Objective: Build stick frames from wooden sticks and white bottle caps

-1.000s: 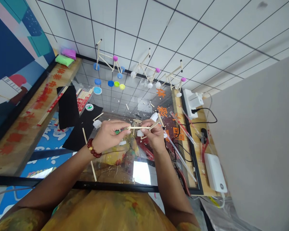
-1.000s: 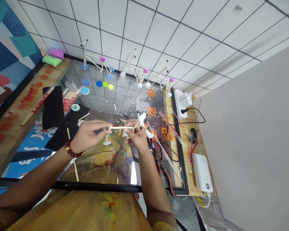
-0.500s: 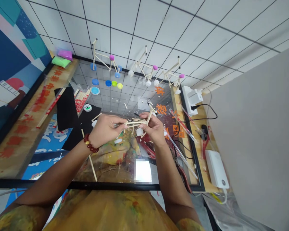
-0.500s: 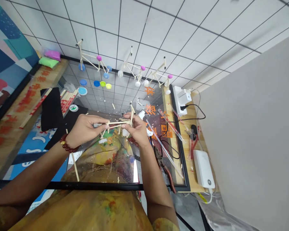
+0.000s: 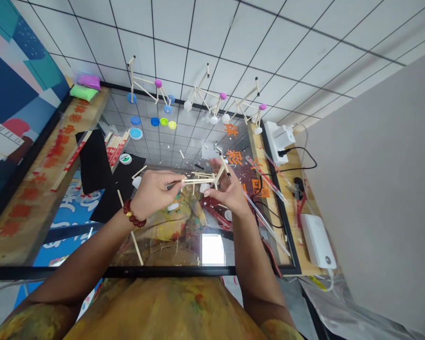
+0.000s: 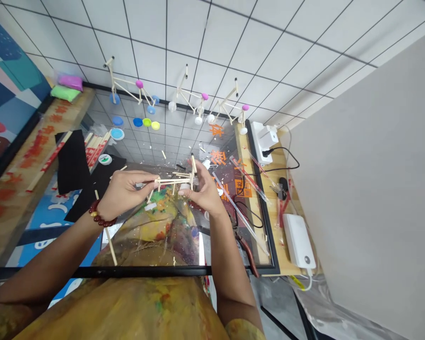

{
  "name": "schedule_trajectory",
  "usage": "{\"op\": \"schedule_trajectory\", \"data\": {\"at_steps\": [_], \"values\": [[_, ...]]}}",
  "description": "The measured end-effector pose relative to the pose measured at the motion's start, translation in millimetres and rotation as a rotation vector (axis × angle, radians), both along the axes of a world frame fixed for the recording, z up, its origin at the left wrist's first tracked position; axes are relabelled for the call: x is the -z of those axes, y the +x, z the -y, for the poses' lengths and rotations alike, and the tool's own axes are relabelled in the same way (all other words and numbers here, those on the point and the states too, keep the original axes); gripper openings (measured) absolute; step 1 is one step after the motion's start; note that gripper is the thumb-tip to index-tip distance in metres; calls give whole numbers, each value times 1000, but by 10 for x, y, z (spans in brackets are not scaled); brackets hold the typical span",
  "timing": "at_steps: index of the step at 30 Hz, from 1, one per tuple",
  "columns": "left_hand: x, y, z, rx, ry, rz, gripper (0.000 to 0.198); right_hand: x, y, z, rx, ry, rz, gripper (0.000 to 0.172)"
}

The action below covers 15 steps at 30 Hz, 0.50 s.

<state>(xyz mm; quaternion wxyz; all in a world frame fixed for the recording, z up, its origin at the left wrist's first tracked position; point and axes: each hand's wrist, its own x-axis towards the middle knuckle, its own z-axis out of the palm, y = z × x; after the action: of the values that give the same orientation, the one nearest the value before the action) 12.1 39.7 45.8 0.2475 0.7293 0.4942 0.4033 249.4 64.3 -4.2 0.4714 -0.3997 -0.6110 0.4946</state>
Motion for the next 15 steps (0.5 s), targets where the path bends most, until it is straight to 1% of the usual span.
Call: {"op": "schedule_trajectory", "data": {"at_steps": [4, 7, 9, 10, 12, 14, 15], "values": [[25, 10, 14, 5, 25, 16, 15, -27, 73, 43, -12, -11, 34, 97], [35, 5, 18, -23, 49, 17, 14, -55, 88, 127, -13, 4, 117, 107], [44, 1, 21, -42, 65, 20, 14, -48, 89, 198, 37, 39, 201, 105], [51, -1, 25, -50, 70, 22, 14, -35, 87, 232, 79, 61, 251, 99], [74, -4, 41, -67, 73, 32, 13, 2, 77, 285, 155, 107, 342, 78], [112, -9, 75, -80, 58, 39, 14, 41, 64, 309, 188, 128, 374, 57], [136, -14, 98, -82, 42, 38, 17, 58, 57, 311, 193, 126, 360, 49]]}}
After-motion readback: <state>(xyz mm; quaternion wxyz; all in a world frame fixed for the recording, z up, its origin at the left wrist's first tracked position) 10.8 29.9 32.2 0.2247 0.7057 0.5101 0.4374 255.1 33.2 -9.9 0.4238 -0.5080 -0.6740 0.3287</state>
